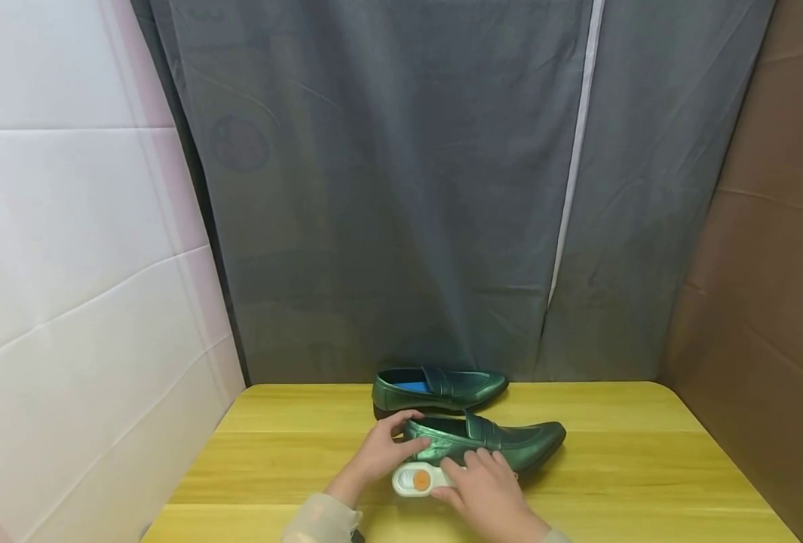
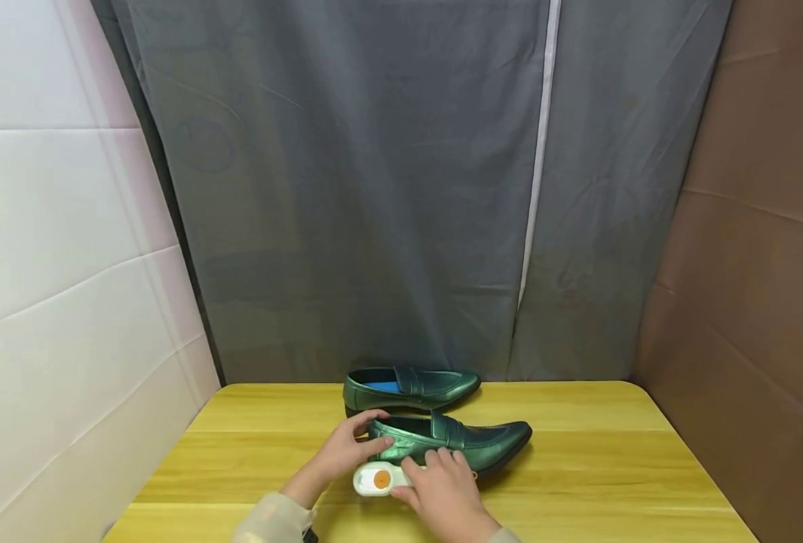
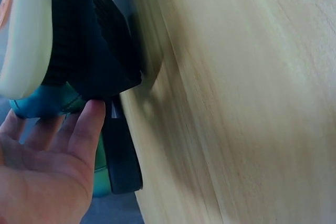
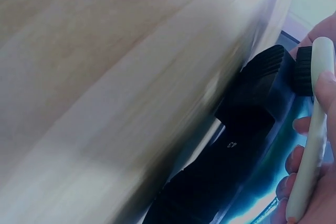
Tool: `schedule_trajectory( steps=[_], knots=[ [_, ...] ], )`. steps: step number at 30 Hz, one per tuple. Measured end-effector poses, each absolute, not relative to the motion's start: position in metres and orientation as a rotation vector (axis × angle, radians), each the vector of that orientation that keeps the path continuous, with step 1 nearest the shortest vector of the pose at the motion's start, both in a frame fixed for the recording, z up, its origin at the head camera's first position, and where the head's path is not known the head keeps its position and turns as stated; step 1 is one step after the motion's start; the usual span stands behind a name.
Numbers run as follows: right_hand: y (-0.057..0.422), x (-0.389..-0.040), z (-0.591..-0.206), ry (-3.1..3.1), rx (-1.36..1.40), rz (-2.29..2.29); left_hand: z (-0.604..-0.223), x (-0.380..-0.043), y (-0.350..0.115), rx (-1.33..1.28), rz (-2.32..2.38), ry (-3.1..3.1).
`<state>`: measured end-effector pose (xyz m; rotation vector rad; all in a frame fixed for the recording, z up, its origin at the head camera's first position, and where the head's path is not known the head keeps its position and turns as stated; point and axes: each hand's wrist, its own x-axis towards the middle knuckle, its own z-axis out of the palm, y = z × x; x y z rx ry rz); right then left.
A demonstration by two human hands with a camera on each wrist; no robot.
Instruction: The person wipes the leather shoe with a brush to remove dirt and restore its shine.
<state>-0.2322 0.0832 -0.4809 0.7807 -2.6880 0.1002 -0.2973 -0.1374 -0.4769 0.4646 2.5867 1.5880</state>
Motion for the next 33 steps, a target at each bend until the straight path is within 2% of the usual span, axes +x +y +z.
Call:
schedule_trajectory(
  steps=[33],
  knots=[
    [0.091,-0.236,-0.472,-2.694,0.664,0.144,-0.475,-0.294,-0.137,0.507,1.686,2.571]
  ],
)
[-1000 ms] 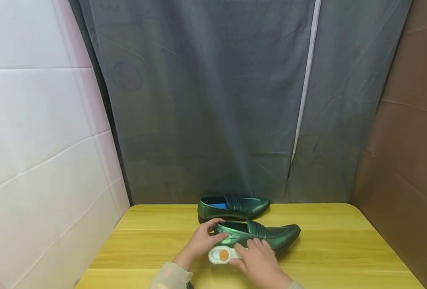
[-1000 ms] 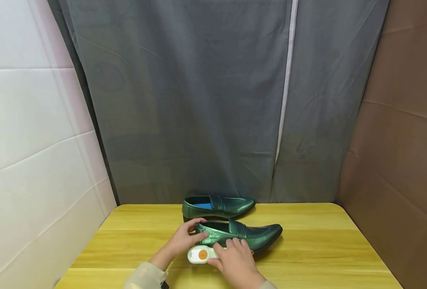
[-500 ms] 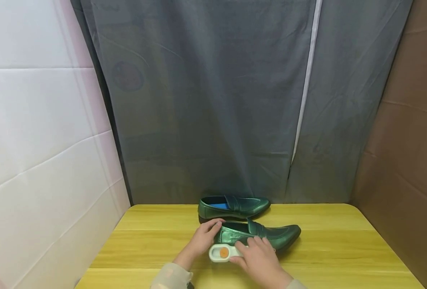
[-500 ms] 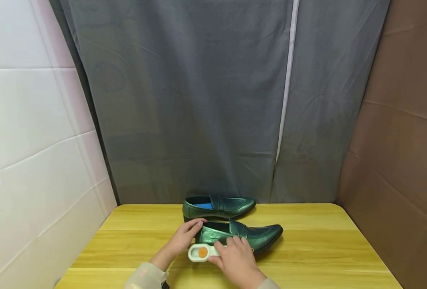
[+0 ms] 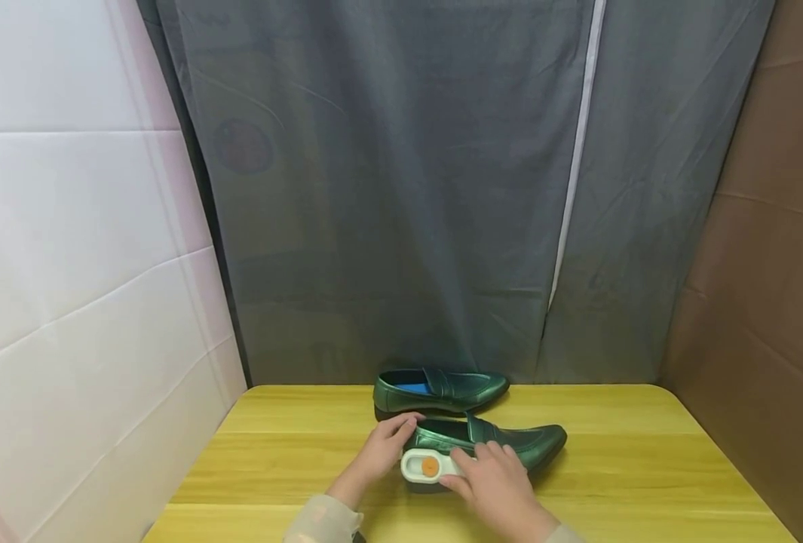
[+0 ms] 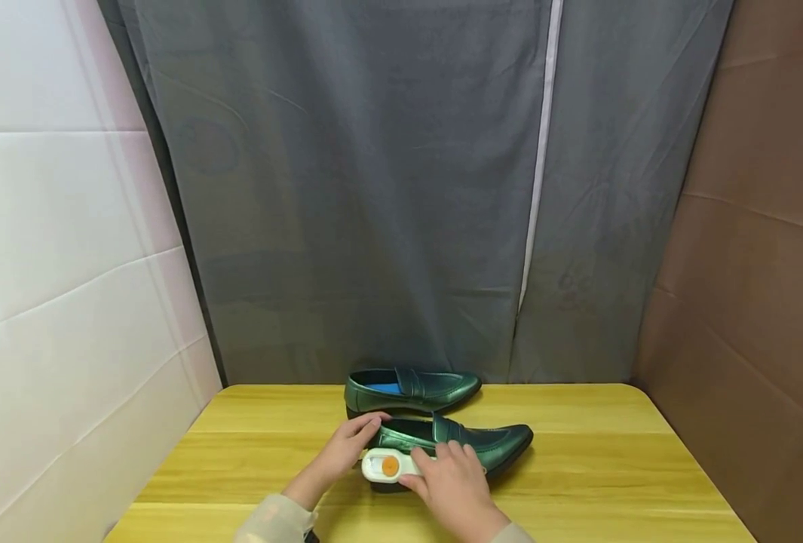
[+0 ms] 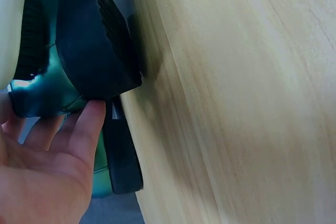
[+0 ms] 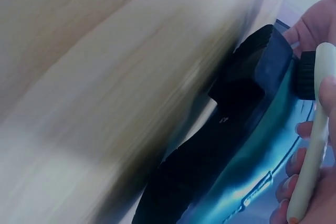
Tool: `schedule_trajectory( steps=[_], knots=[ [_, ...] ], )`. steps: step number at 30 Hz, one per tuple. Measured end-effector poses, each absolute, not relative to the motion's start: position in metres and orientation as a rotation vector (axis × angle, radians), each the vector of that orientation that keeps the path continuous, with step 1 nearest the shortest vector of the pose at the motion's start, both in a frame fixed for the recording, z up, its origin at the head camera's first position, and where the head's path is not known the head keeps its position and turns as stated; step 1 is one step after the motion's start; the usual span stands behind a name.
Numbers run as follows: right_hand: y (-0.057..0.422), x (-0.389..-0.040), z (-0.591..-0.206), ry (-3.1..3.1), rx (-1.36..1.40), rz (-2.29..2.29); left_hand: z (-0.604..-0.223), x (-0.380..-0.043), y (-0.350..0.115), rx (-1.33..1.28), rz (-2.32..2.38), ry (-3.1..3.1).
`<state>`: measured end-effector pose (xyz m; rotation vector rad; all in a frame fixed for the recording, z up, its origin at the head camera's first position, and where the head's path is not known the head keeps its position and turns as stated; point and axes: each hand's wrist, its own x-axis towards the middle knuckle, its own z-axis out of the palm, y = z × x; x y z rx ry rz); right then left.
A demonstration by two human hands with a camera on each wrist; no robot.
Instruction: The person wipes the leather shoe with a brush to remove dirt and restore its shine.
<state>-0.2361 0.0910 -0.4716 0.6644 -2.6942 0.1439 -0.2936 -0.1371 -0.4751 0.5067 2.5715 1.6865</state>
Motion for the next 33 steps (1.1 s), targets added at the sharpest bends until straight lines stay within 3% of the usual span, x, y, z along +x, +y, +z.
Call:
schedule_trajectory(
  steps=[33],
  knots=[
    [0.187,-0.232,-0.498,-2.755,0.452,0.397,-0.477,-0.299,-0.136,0.406,1.817,2.389]
  ],
)
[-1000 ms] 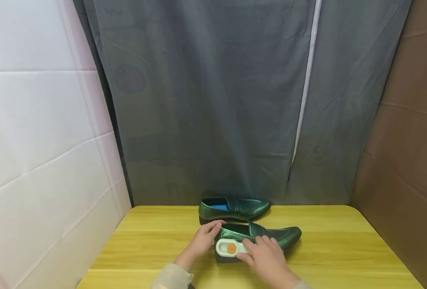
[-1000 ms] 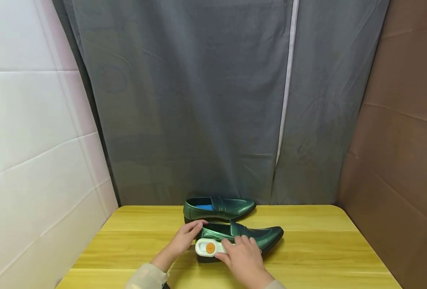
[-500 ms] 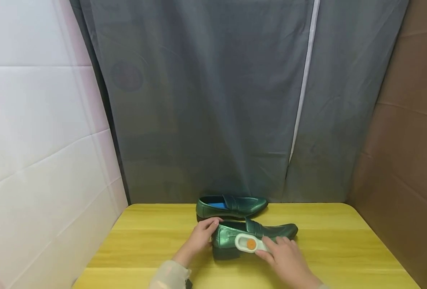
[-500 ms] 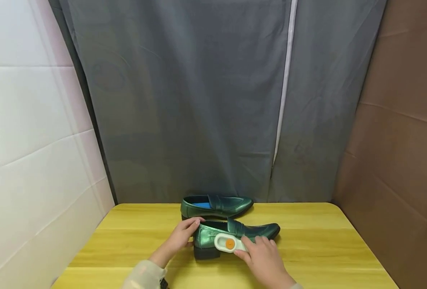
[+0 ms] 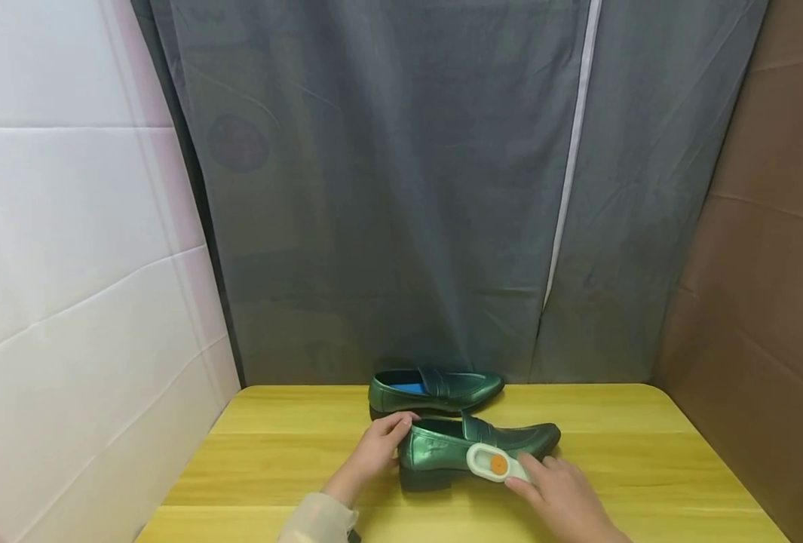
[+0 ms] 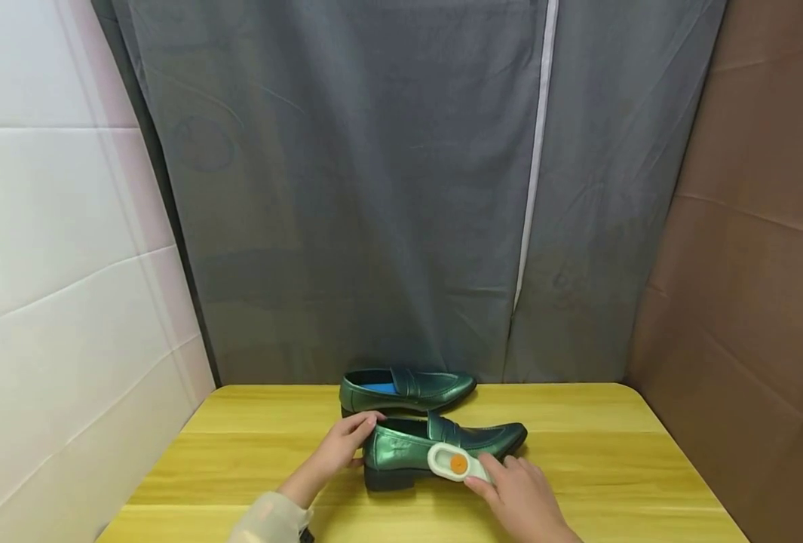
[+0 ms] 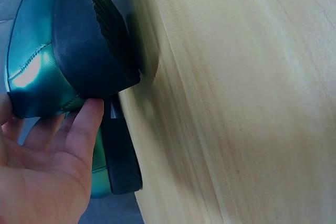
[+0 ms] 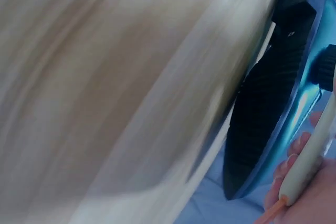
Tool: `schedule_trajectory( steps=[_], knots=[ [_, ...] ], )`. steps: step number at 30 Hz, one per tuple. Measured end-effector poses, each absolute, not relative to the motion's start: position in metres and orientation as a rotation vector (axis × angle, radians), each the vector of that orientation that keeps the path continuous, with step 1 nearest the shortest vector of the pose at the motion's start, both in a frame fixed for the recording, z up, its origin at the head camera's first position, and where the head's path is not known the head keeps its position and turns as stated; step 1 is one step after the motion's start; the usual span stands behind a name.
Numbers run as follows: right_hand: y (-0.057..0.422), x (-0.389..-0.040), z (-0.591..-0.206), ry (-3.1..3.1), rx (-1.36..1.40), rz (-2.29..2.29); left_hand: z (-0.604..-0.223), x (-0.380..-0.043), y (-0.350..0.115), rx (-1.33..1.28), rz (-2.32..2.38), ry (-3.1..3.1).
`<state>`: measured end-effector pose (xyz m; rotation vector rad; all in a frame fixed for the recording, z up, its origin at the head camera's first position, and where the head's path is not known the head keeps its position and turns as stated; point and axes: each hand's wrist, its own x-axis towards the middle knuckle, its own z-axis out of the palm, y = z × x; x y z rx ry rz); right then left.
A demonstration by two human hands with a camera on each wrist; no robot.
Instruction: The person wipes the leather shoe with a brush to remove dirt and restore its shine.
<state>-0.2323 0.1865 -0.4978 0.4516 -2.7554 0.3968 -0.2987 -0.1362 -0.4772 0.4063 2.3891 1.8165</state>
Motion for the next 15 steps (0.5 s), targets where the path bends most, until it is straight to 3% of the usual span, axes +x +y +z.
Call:
schedule_trajectory(
  steps=[15],
  knots=[
    [0.213,-0.233,-0.505,-2.932,0.269,0.585,-0.478,-0.296,-0.137,0.383,1.825,2.367]
  ],
)
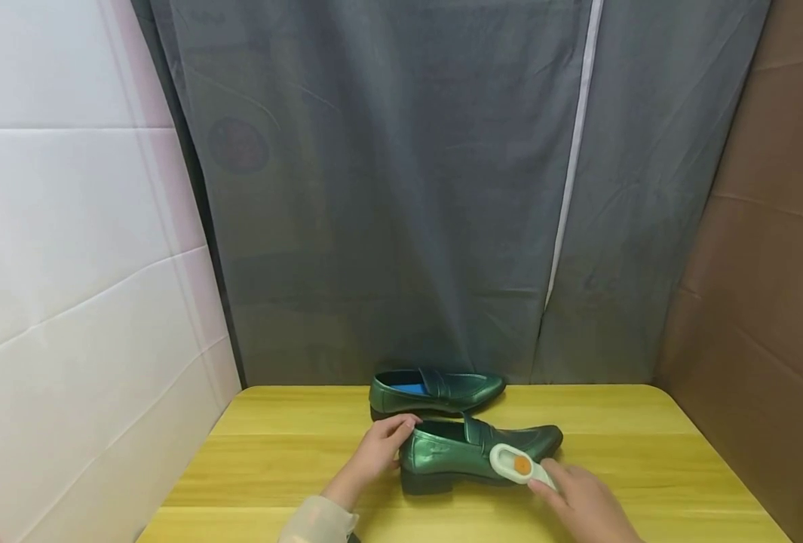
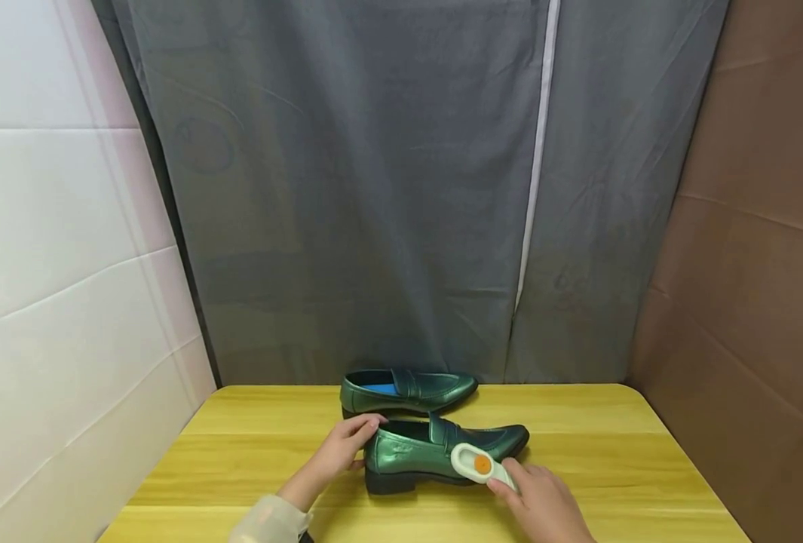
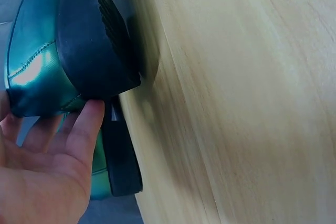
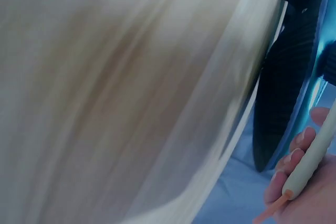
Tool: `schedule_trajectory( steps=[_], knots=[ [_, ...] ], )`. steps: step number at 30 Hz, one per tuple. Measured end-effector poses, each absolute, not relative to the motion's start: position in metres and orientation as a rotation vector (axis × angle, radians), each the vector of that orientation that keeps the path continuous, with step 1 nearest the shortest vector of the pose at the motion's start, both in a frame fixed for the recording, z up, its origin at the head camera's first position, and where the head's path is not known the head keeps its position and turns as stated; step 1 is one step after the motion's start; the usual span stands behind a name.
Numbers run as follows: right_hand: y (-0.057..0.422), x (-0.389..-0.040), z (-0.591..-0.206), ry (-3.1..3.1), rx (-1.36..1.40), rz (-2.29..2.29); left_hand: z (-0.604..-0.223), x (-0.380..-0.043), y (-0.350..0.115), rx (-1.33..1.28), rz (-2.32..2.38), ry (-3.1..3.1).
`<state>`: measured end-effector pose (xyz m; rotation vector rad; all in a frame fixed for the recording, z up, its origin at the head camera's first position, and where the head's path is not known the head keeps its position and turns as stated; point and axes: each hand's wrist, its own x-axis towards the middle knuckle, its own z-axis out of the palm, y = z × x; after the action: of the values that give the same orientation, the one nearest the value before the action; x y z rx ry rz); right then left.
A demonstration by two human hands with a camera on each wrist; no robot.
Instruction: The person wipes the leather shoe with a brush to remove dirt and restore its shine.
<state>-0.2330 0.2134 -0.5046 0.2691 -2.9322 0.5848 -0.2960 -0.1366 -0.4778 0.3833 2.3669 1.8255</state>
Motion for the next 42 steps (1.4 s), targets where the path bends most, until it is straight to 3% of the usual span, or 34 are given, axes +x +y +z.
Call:
schedule_trajectory(
  steps=[20,42],
  knots=[
    [0.238,-0.228,-0.509,-3.022,0.093,0.778,-0.473,-0.293,-0.133,0.368,1.759,2.402],
    [0.270,-0.232,-0.507,-3.068,0.018,0.650,-0.475,-0.291,-0.131,0.456,1.827,2.293]
  ],
)
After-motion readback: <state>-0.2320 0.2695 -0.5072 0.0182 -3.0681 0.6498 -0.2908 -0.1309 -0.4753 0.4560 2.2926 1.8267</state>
